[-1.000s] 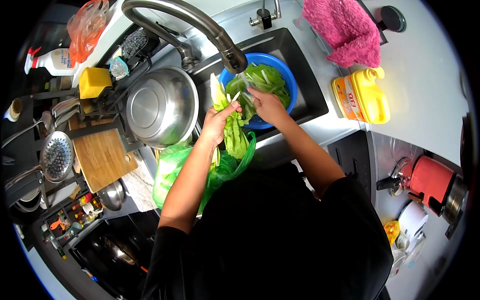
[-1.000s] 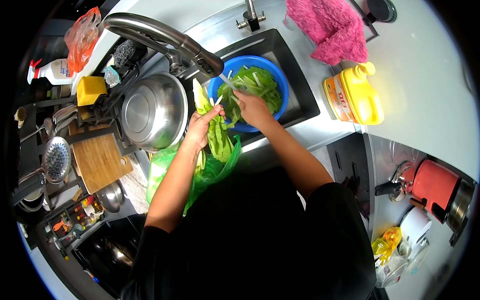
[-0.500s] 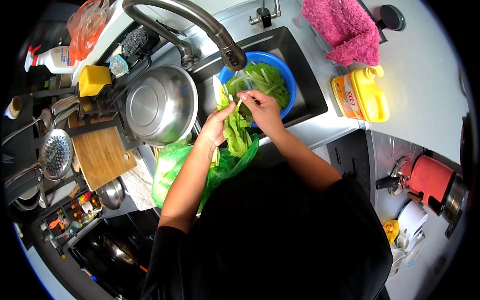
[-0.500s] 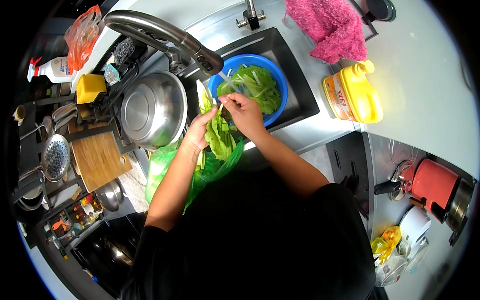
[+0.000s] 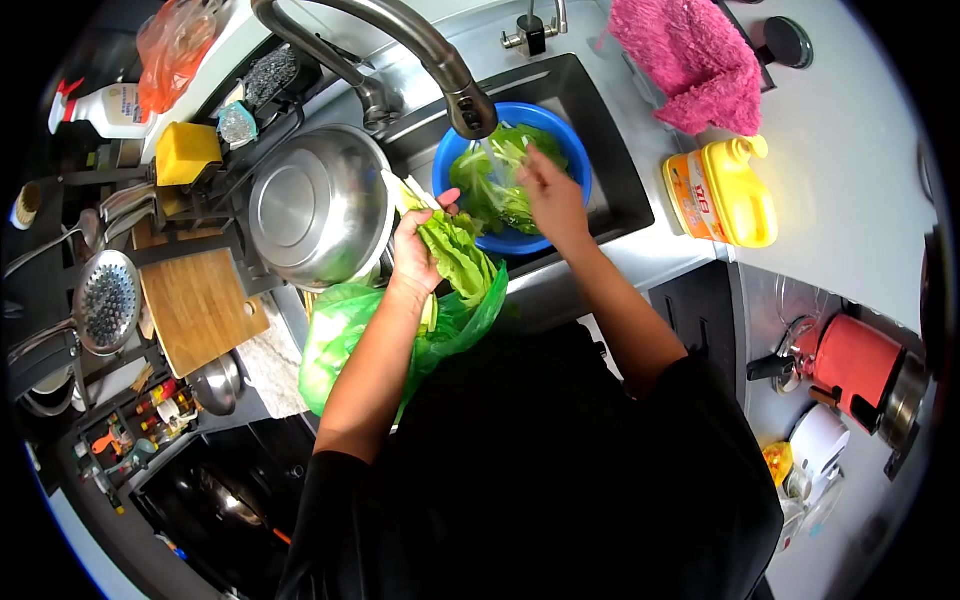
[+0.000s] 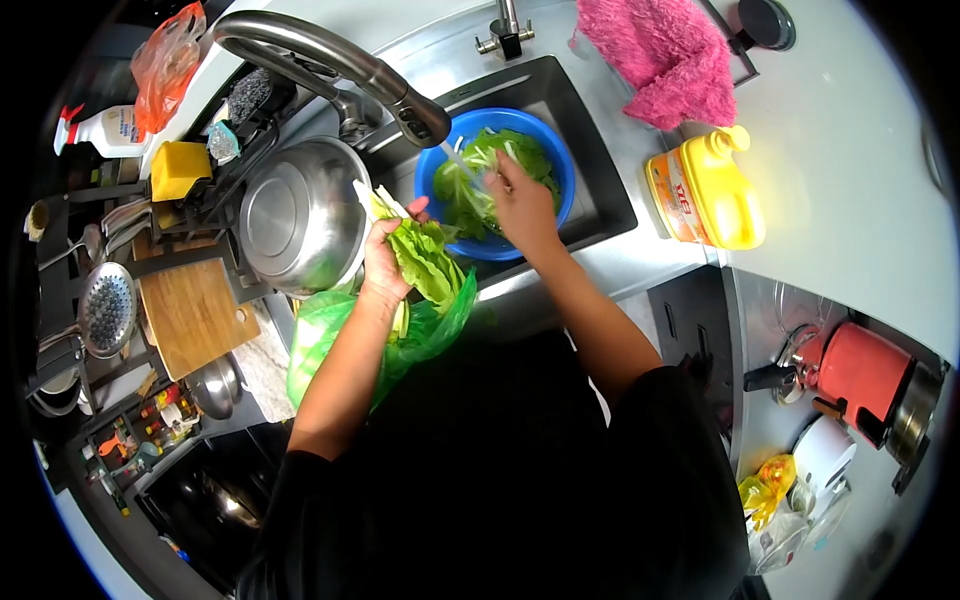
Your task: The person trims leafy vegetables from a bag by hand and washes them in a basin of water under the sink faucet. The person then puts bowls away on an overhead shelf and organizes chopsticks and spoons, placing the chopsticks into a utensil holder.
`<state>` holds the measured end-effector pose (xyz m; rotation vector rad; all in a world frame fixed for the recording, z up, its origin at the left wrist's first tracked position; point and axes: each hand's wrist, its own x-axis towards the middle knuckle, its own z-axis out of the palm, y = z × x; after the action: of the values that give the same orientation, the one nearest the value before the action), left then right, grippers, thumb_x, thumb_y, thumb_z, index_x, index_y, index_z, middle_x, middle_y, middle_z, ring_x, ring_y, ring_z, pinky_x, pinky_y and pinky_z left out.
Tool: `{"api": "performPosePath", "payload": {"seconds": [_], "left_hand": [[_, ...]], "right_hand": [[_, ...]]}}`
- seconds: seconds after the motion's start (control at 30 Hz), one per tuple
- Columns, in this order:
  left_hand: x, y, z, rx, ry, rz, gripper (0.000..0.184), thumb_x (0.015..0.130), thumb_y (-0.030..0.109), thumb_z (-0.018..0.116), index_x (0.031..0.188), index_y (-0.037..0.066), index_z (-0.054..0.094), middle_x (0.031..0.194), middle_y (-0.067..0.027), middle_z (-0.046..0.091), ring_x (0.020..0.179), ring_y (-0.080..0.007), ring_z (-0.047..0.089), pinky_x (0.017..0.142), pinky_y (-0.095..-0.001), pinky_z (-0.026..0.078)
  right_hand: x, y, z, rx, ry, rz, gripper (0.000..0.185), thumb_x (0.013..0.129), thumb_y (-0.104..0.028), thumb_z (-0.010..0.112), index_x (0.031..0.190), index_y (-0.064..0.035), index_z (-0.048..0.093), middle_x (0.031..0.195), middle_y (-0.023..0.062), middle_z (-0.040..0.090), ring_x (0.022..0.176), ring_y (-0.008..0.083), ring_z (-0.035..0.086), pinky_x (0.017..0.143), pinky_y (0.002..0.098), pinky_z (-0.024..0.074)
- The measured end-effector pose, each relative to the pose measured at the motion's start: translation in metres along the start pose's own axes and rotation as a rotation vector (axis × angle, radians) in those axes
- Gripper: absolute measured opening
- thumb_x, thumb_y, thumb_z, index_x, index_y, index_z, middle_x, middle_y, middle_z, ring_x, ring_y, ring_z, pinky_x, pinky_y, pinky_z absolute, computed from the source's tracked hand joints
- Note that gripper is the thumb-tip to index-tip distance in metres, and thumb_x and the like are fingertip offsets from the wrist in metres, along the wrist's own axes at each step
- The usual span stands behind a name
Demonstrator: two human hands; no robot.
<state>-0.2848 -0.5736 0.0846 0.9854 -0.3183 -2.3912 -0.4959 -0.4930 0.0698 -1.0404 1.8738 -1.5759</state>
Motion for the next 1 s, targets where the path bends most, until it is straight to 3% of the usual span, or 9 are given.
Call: {"api": "performPosePath", "payload": {"seconds": [0.07, 0.1, 0.2, 0.27, 0.43, 0.57, 0.7, 0.8, 1.0], "left_hand": [[-0.002, 0.000, 0.004, 0.005, -0.092, 0.004, 0.054, 0.087, 0.031, 0.056, 0.131, -0.001, 0.060, 0.104, -0.0094, 0.062, 0.103, -0.0286, 0.060, 0.098, -0.0436, 0.048], [-0.001, 0.000, 0.000, 0.000, -0.120, -0.020, 0.051, 0.088, 0.029, 0.054, 0.129, -0.001, 0.060, 0.107, -0.0106, 0.065, 0.104, -0.0293, 0.062, 0.098, -0.0439, 0.049], [-0.001, -0.008, -0.003, 0.139, 0.060, -0.080, 0.046, 0.090, 0.020, 0.053, 0.130, -0.002, 0.057, 0.107, -0.0108, 0.065, 0.101, -0.0282, 0.065, 0.094, -0.0447, 0.052], [-0.001, -0.012, 0.002, 0.309, 0.068, -0.035, 0.036, 0.092, 0.015, 0.052, 0.123, 0.000, 0.060, 0.116, -0.0149, 0.067, 0.104, -0.0301, 0.068, 0.093, -0.0440, 0.055], [-0.005, -0.005, 0.013, 0.240, 0.127, 0.029, 0.030, 0.091, 0.010, 0.056, 0.118, -0.001, 0.060, 0.104, -0.0143, 0.066, 0.092, -0.0281, 0.069, 0.080, -0.0417, 0.059], [0.012, 0.003, -0.017, 0.160, 0.139, 0.090, 0.016, 0.090, 0.007, 0.056, 0.105, 0.003, 0.060, 0.098, -0.0119, 0.063, 0.093, -0.0296, 0.065, 0.089, -0.0447, 0.055], [0.011, 0.022, -0.008, 0.496, 0.151, 0.327, 0.013, 0.093, 0.005, 0.061, 0.105, 0.002, 0.065, 0.087, -0.0059, 0.066, 0.079, -0.0183, 0.065, 0.076, -0.0368, 0.057], [0.004, 0.015, 0.015, 0.976, 0.098, 0.230, 0.031, 0.090, 0.027, 0.079, 0.109, 0.003, 0.071, 0.092, -0.0007, 0.070, 0.082, -0.0100, 0.063, 0.076, -0.0249, 0.050], [0.002, 0.014, 0.031, 0.811, 0.020, 0.048, 0.034, 0.086, 0.013, 0.082, 0.116, 0.002, 0.071, 0.100, -0.0038, 0.074, 0.082, -0.0097, 0.067, 0.075, -0.0264, 0.054]], "right_hand": [[-0.002, 0.012, 0.003, -0.753, -0.005, -0.356, 0.041, 0.097, -0.020, 0.065, 0.132, 0.0018, 0.058, 0.100, 0.0166, 0.072, 0.088, 0.0254, 0.069, 0.088, 0.0314, 0.0523], [-0.003, -0.004, 0.004, -0.561, -0.032, -0.390, 0.041, 0.088, -0.022, 0.073, 0.122, -0.0001, 0.066, 0.100, 0.0174, 0.072, 0.085, 0.0303, 0.069, 0.084, 0.0340, 0.0534], [-0.014, -0.056, 0.019, -0.091, -0.356, 0.097, 0.028, 0.088, -0.023, 0.075, 0.106, -0.0008, 0.073, 0.098, 0.0154, 0.072, 0.081, 0.0285, 0.070, 0.076, 0.0359, 0.0541], [-0.018, -0.046, 0.036, -0.023, -0.328, 0.134, 0.024, 0.086, -0.024, 0.077, 0.095, -0.0012, 0.075, 0.091, 0.0153, 0.072, 0.075, 0.0266, 0.069, 0.071, 0.0353, 0.0538], [-0.013, -0.040, 0.033, 0.453, -0.323, 0.451, 0.023, 0.094, -0.022, 0.073, 0.101, 0.0004, 0.073, 0.084, 0.0017, 0.073, 0.072, 0.0079, 0.063, 0.069, 0.0248, 0.0503], [-0.007, -0.015, 0.020, 0.446, -0.211, 0.428, 0.024, 0.099, -0.021, 0.067, 0.109, -0.0002, 0.071, 0.086, -0.0005, 0.069, 0.071, 0.0054, 0.060, 0.066, 0.0215, 0.0487], [0.004, -0.014, 0.002, 0.401, -0.191, 0.454, 0.026, 0.099, -0.022, 0.067, 0.110, 0.0017, 0.071, 0.080, 0.0003, 0.067, 0.070, 0.0065, 0.061, 0.066, 0.0225, 0.0518], [0.001, -0.004, 0.012, 0.376, -0.368, 0.522, 0.027, 0.099, -0.021, 0.066, 0.111, 0.0026, 0.071, 0.082, 0.0021, 0.069, 0.073, 0.0064, 0.063, 0.066, 0.0222, 0.0528], [-0.006, -0.014, 0.023, 0.463, -0.454, 0.514, 0.031, 0.097, -0.014, 0.067, 0.122, 0.0042, 0.067, 0.104, 0.0080, 0.074, 0.081, 0.0101, 0.068, 0.074, 0.0234, 0.0569]]}}
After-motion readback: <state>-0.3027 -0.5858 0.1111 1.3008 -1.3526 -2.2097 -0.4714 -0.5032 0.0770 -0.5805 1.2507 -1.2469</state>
